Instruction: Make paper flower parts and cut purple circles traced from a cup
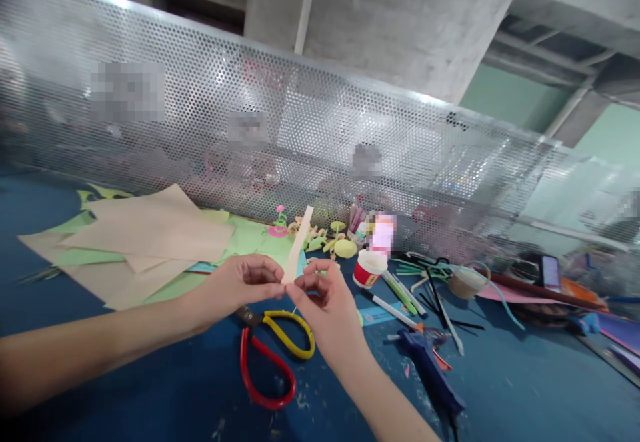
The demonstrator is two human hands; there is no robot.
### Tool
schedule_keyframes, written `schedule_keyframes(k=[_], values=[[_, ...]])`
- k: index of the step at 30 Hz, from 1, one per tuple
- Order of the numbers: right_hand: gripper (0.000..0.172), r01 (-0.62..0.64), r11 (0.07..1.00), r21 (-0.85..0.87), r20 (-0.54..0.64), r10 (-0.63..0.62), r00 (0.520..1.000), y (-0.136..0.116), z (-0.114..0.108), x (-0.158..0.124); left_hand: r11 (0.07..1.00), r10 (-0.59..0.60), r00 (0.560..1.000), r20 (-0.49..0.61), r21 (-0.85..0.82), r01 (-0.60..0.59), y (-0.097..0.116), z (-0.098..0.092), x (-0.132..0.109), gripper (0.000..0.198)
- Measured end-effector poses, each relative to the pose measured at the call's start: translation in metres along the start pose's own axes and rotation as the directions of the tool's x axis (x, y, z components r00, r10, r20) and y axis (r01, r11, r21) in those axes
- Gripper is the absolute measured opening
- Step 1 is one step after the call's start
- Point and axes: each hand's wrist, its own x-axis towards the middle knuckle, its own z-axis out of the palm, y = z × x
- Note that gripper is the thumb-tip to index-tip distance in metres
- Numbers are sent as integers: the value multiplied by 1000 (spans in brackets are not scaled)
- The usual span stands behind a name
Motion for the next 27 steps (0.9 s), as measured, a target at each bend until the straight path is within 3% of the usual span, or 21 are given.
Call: schedule_keyframes(k=[5,9,18,27], values=[[13,217,911,-350,-36,-244,969,0,1,-6,997,21,1000,-15,72,-20,0,1,0,18],[12,284,820,-497,-2,-329,944,0,0,-7,994,55,998,17,94,-57,1,2,-1,17],[10,234,834,-501,10,-264,964,0,-2,-5,912,173,985,-17,379,-154,8,4,-8,9],[10,108,921,-373,33,-104,994,-7,-4,0,889,188,982,-12,428,-165,12,3,-9,8]])
